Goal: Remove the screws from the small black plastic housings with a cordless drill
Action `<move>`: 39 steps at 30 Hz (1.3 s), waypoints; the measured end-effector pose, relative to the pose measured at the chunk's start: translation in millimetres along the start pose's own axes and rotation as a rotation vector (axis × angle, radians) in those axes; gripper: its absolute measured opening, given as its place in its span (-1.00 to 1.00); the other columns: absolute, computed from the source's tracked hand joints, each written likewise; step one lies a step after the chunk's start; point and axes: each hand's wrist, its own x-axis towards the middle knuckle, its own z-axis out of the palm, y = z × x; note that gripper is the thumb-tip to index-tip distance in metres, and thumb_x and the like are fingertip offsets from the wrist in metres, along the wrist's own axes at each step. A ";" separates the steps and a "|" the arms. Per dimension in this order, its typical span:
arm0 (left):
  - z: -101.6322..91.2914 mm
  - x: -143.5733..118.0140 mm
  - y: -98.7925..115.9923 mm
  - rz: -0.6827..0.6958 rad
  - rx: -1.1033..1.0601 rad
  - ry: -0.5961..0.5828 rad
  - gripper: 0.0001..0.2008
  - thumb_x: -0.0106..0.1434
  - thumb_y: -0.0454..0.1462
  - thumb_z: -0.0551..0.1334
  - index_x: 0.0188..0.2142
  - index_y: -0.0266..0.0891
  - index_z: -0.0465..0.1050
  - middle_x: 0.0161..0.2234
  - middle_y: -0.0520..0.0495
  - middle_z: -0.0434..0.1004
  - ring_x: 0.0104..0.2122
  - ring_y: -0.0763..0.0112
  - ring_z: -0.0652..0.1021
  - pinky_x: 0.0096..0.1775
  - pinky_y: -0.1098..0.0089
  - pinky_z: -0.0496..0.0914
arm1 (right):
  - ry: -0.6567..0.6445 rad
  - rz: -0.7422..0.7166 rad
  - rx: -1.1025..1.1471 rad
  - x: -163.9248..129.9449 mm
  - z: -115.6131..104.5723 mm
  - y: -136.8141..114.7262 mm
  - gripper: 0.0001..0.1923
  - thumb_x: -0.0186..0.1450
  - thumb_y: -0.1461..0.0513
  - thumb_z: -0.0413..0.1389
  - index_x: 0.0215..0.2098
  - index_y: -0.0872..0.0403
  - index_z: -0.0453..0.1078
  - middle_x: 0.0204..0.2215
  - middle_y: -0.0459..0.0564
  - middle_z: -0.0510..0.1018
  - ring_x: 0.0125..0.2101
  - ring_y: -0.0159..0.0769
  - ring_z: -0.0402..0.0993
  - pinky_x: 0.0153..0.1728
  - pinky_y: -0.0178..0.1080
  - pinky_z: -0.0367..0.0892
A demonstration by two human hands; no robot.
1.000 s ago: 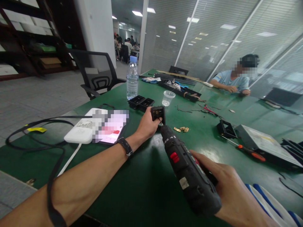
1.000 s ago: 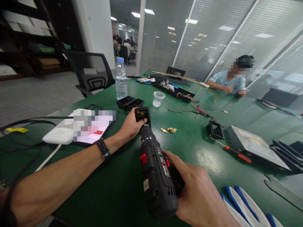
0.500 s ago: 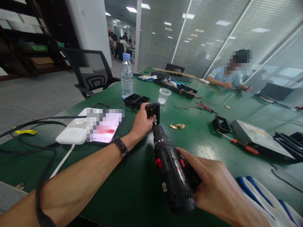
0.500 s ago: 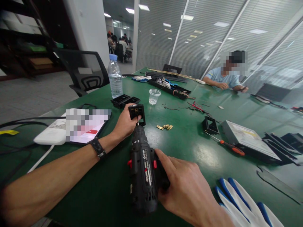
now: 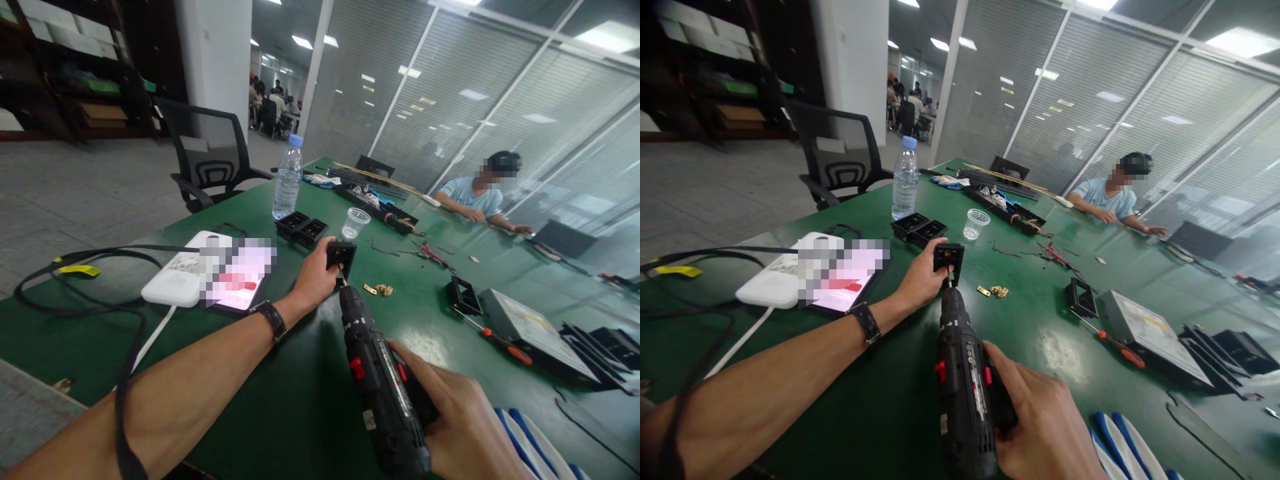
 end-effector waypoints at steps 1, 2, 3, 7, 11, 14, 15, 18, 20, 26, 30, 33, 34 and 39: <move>-0.4 0.8 -1.3 -0.003 -0.002 0.002 -0.45 0.15 -0.37 0.26 0.15 -0.15 0.27 -0.01 -0.19 0.54 -0.01 0.15 0.55 0.06 0.15 0.38 | 0.002 0.000 0.002 -1.7 0.1 -0.4 -0.32 0.13 0.28 0.13 0.24 0.01 0.21 -0.33 -0.04 0.64 -0.39 -0.17 0.61 -0.43 -0.23 0.42; -1.2 1.8 -2.6 -0.011 -0.004 0.015 -0.46 0.16 -0.38 0.26 0.14 -0.15 0.28 -0.01 -0.19 0.54 -0.01 0.14 0.55 0.06 0.14 0.38 | -0.004 -0.001 0.010 -3.6 -0.2 -1.0 -0.32 0.13 0.27 0.13 0.24 0.00 0.21 -0.31 -0.04 0.64 -0.39 -0.17 0.62 -0.43 -0.24 0.42; -2.2 2.9 -4.0 -0.021 -0.009 0.037 -0.48 0.16 -0.37 0.26 0.13 -0.16 0.29 -0.01 -0.20 0.54 -0.01 0.13 0.55 0.06 0.13 0.38 | -0.023 -0.003 0.023 -5.6 -0.6 -1.9 -0.32 0.14 0.26 0.14 0.24 -0.02 0.20 -0.28 -0.03 0.65 -0.38 -0.18 0.62 -0.43 -0.24 0.42; -6.8 6.9 -7.0 -0.047 -0.048 0.111 -0.53 0.16 -0.34 0.28 0.08 -0.19 0.32 -0.02 -0.21 0.55 -0.02 0.14 0.55 0.08 0.13 0.37 | -0.048 -0.021 0.050 -14.7 -1.4 -4.7 -0.29 0.17 0.13 0.21 0.27 -0.05 0.15 -0.15 0.00 0.65 -0.30 -0.18 0.63 -0.36 -0.24 0.47; -7.9 7.0 -4.1 -0.073 -0.044 0.106 -0.55 0.16 -0.32 0.29 0.06 -0.21 0.33 -0.01 -0.20 0.55 -0.01 0.17 0.55 0.09 0.17 0.37 | 0.017 0.009 -0.021 -22.9 1.8 -1.4 -0.30 0.17 0.05 0.20 0.24 0.02 0.24 -0.21 0.05 0.66 -0.32 -0.15 0.64 -0.34 -0.22 0.50; -7.3 6.4 -1.4 -0.093 -0.012 0.110 -0.57 0.18 -0.33 0.27 0.06 -0.22 0.32 -0.02 -0.18 0.55 -0.01 0.21 0.55 0.09 0.22 0.37 | 0.005 0.027 -0.084 -24.1 2.8 1.3 -0.35 0.16 0.12 0.16 0.22 0.04 0.31 -0.26 0.06 0.67 -0.33 -0.15 0.64 -0.34 -0.23 0.50; -7.2 6.4 -1.0 -0.095 -0.009 0.111 -0.57 0.18 -0.34 0.27 0.06 -0.23 0.32 -0.02 -0.18 0.55 -0.01 0.22 0.54 0.09 0.22 0.37 | -0.015 0.027 -0.095 -23.3 2.6 1.7 -0.35 0.14 0.16 0.14 0.22 0.03 0.32 -0.26 0.06 0.67 -0.33 -0.15 0.64 -0.34 -0.23 0.51; -7.1 7.0 -1.4 -0.094 -0.001 0.112 -0.58 0.19 -0.34 0.26 0.05 -0.23 0.32 -0.01 -0.19 0.55 0.00 0.21 0.54 0.10 0.22 0.37 | -0.091 0.008 -0.103 -20.0 2.1 2.3 -0.29 0.09 0.24 0.11 0.25 0.01 0.30 -0.23 0.03 0.67 -0.29 -0.14 0.63 -0.31 -0.22 0.51; -7.1 7.3 -2.6 -0.091 0.015 0.116 -0.57 0.19 -0.34 0.26 0.06 -0.22 0.31 0.00 -0.19 0.54 0.00 0.20 0.54 0.10 0.21 0.37 | -0.125 -0.002 -0.107 -18.8 2.4 3.3 -0.25 0.07 0.27 0.10 0.27 -0.01 0.28 -0.21 0.03 0.67 -0.27 -0.13 0.63 -0.29 -0.20 0.51; -6.6 6.2 -4.8 -0.080 0.065 0.132 -0.55 0.20 -0.33 0.25 0.09 -0.20 0.28 -0.02 -0.18 0.56 -0.03 0.17 0.56 0.05 0.19 0.40 | -0.147 0.050 -0.131 -24.9 0.2 5.8 -0.25 0.05 0.30 0.07 0.25 -0.04 0.31 -0.21 0.00 0.67 -0.28 -0.16 0.63 -0.30 -0.23 0.50; -5.9 6.1 -5.2 -0.060 0.068 0.140 -0.57 0.21 -0.34 0.25 0.08 -0.18 0.28 -0.01 -0.18 0.55 -0.01 0.17 0.56 0.07 0.19 0.39 | -0.251 0.113 -0.093 -24.4 -9.7 4.1 -0.21 0.05 0.31 0.06 0.28 -0.06 0.26 -0.11 -0.02 0.65 -0.20 -0.17 0.63 -0.24 -0.24 0.50; -5.6 6.9 -5.3 -0.057 0.060 0.144 -0.60 0.20 -0.35 0.26 0.04 -0.18 0.30 -0.02 -0.17 0.56 0.01 0.19 0.55 0.09 0.19 0.38 | -0.325 0.143 -0.085 -18.3 -22.2 0.8 -0.22 0.05 0.31 0.08 0.27 -0.09 0.25 -0.02 -0.04 0.61 -0.15 -0.21 0.61 -0.18 -0.24 0.50; -5.6 7.2 -5.2 -0.056 0.060 0.145 -0.60 0.19 -0.35 0.26 0.03 -0.18 0.30 -0.02 -0.17 0.56 0.01 0.18 0.55 0.09 0.18 0.38 | -0.325 0.133 -0.102 -16.9 -26.9 -1.0 -0.26 0.06 0.30 0.10 0.24 -0.09 0.28 -0.03 -0.05 0.60 -0.15 -0.22 0.61 -0.17 -0.25 0.51; -6.4 7.6 -4.1 -0.045 0.047 0.137 -0.60 0.17 -0.35 0.28 0.01 -0.19 0.31 -0.05 -0.16 0.56 -0.02 0.17 0.56 0.06 0.16 0.39 | -0.022 -0.114 -0.253 -37.6 -40.9 -12.5 -0.36 0.21 0.15 0.19 0.26 -0.13 0.28 0.00 -0.02 0.58 -0.11 -0.18 0.58 -0.14 -0.23 0.52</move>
